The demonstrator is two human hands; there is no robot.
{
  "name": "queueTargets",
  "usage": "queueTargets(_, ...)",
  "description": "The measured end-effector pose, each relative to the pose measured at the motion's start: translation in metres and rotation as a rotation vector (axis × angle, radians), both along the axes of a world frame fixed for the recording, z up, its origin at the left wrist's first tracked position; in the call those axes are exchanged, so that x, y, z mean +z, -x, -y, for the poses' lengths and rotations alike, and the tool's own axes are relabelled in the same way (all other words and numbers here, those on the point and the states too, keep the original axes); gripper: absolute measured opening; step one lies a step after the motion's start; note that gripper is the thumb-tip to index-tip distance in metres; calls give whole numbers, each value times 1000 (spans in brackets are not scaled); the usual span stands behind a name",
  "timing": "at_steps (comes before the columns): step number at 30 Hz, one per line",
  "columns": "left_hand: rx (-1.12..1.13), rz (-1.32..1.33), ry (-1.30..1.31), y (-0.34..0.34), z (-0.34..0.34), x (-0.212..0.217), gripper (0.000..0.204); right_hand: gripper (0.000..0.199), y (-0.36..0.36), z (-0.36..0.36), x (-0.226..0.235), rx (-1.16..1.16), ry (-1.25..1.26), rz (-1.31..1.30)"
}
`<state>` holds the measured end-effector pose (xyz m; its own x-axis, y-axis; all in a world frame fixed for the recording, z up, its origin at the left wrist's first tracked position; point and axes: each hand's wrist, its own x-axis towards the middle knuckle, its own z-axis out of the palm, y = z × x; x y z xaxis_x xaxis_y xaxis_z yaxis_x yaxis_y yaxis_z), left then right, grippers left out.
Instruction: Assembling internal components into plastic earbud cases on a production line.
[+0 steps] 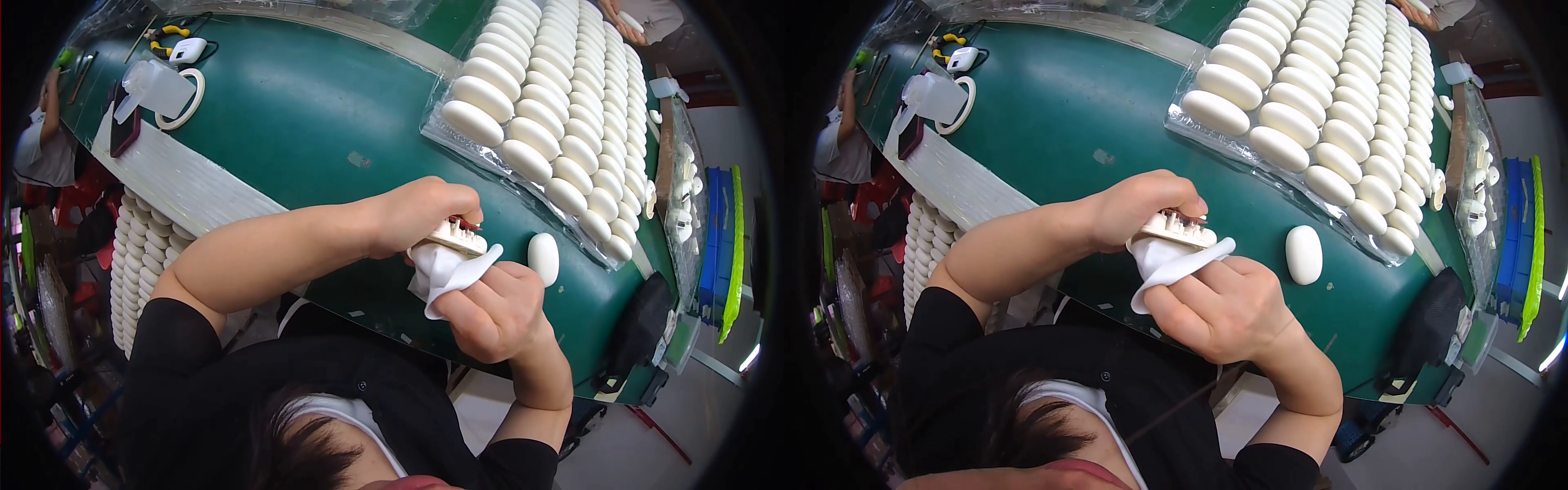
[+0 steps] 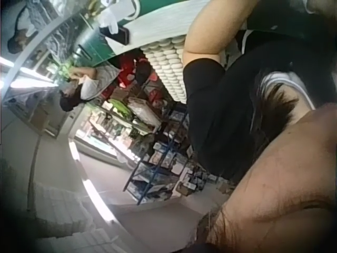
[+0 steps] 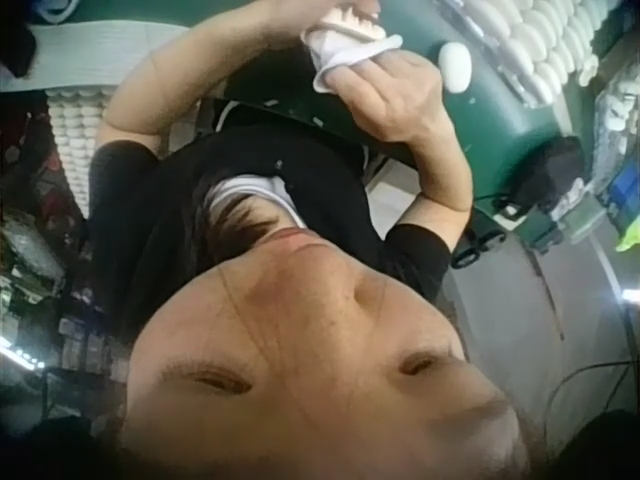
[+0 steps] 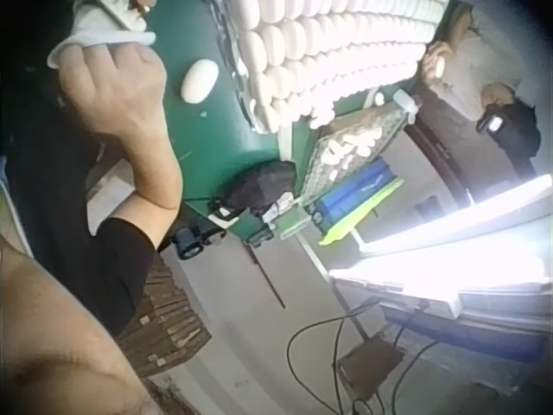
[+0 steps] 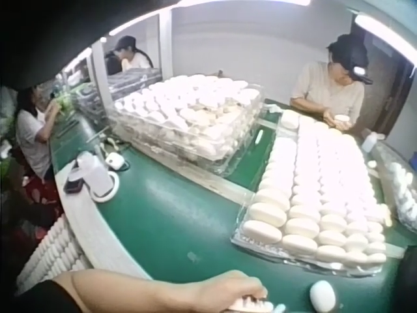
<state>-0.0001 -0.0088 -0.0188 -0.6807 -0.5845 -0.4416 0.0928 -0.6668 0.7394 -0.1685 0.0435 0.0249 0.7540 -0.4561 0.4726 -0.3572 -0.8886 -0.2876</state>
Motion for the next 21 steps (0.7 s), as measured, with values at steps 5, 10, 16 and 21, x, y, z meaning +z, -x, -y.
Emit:
queueTargets(5,57,80,-13,1,-1,4,29,22,-2,-1,-1,-51,10,-38)
queueTargets(10,51,-18,-88,-6,2,15,24,21,2,0,2,0,15,12)
queueTargets(16,35,9,-4,-2,1,8,29,22,3,3,-1,29,5,4)
queueTargets(21,60,23,-17,-3,1,10,26,24,-2,0,-5,-27,8,11)
